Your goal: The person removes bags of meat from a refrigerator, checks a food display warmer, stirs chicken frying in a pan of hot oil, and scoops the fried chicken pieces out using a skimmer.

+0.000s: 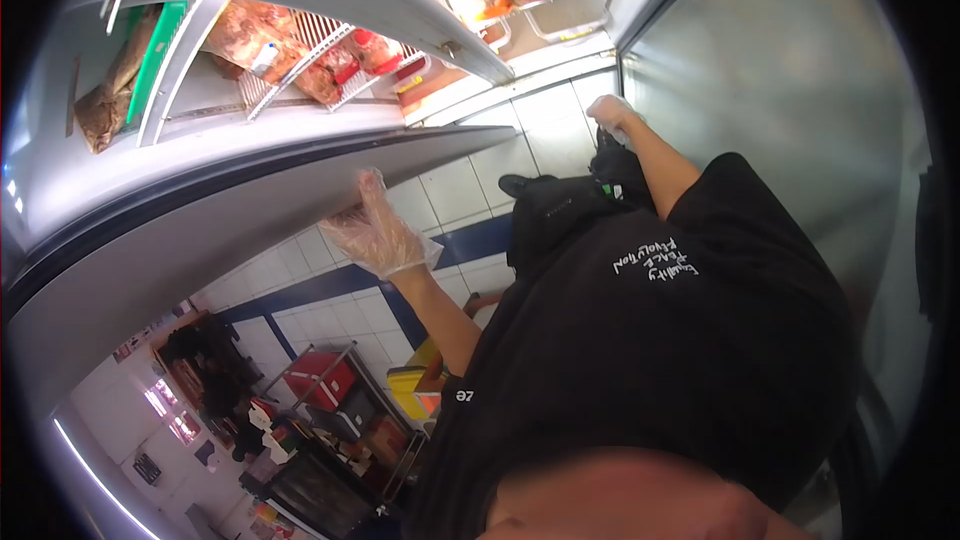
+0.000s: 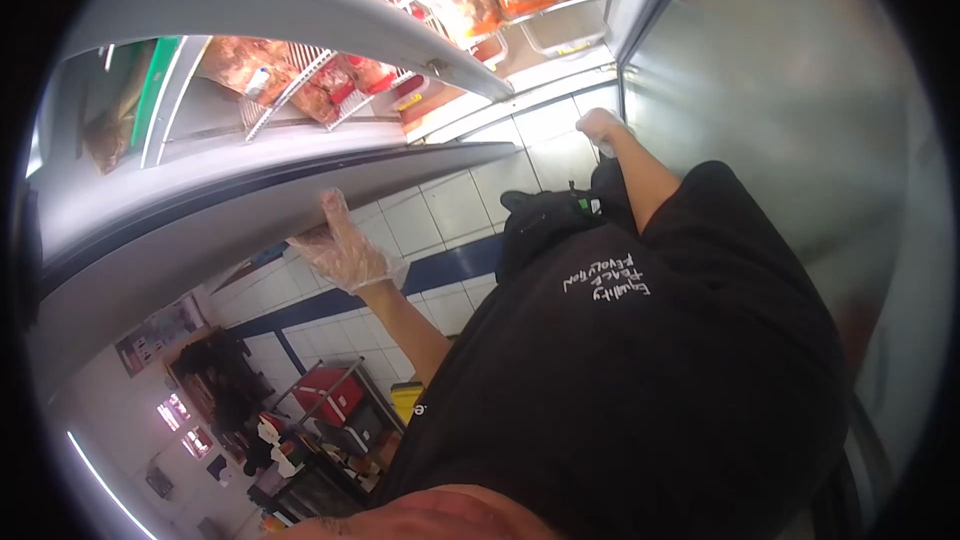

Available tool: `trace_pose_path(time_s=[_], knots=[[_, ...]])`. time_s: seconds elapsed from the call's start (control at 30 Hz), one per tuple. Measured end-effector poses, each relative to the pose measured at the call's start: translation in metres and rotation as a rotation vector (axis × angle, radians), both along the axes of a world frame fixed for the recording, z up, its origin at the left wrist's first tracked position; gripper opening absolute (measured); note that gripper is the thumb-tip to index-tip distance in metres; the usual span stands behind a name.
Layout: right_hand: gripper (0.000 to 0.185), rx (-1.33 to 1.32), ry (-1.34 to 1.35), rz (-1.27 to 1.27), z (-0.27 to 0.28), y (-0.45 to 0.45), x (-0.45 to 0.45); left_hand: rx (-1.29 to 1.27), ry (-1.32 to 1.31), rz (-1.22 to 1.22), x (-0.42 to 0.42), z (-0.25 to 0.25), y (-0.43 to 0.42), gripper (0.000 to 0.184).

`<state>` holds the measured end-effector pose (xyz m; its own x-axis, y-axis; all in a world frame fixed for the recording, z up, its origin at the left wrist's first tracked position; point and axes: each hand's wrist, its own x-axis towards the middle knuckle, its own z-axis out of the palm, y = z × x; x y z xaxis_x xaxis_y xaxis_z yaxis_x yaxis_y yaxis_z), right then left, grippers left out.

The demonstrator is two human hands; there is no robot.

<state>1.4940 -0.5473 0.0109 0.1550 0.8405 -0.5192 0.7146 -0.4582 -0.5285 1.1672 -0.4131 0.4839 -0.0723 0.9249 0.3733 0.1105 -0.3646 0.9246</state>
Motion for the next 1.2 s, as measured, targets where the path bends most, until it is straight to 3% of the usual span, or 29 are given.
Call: trace_pose_path(time_s=[0.1, 0.17, 0.27, 0.37, 0.5, 0.57, 0.63, 0.7, 0.8, 0.97, 1.07, 1.17, 1.2], knots=[[0.018, 0.119, -0.1, 0.136, 0.007, -0.003, 0.01, -0.097, 0.031, -0.007, -0.012, -0.008, 0.0, 0.05], [0.02, 0.331, -0.3, 0.404, -0.006, -0.008, 0.018, -0.104, -0.018, 0.021, -0.011, -0.007, -0.001, 0.053], [0.024, 0.096, 0.005, 0.092, 0.029, -0.012, 0.008, -0.138, -0.011, 0.01, -0.013, -0.008, -0.001, 0.055], [0.026, 0.14, -0.254, 0.469, 0.031, -0.009, 0.011, -0.109, -0.012, -0.011, -0.019, -0.016, 0.003, 0.048], [0.024, 0.124, -0.246, 0.464, 0.007, -0.005, 0.009, -0.093, -0.024, -0.026, -0.015, -0.008, -0.002, 0.044], [0.02, 0.011, 0.03, 0.077, -0.025, -0.007, 0.011, -0.111, -0.066, 0.026, -0.011, -0.003, -0.004, 0.032], [0.015, 0.424, -0.391, 0.633, -0.015, 0.001, 0.023, -0.098, -0.071, 0.009, -0.016, -0.006, -0.001, 0.037], [0.014, 0.093, -0.31, 0.499, -0.001, 0.006, 0.015, -0.114, -0.047, -0.02, -0.019, -0.006, -0.005, 0.042], [0.016, 0.014, -0.208, 0.402, 0.018, 0.004, 0.009, -0.092, -0.056, -0.01, -0.02, -0.006, -0.008, 0.041], [0.02, 0.147, -0.282, 0.669, 0.022, 0.006, 0.014, -0.093, -0.056, 0.004, -0.017, -0.001, -0.01, 0.042], [0.018, 0.016, 0.009, 0.264, -0.003, 0.002, 0.015, -0.113, -0.026, -0.029, -0.021, -0.007, -0.007, 0.046], [0.016, 0.097, 0.005, 0.211, 0.0, -0.007, 0.013, -0.166, -0.022, 0.024, -0.009, 0.0, -0.008, 0.052], [0.016, 0.084, -0.133, 0.341, 0.011, -0.003, 0.007, -0.174, -0.02, -0.009, -0.007, 0.004, -0.009, 0.052]])
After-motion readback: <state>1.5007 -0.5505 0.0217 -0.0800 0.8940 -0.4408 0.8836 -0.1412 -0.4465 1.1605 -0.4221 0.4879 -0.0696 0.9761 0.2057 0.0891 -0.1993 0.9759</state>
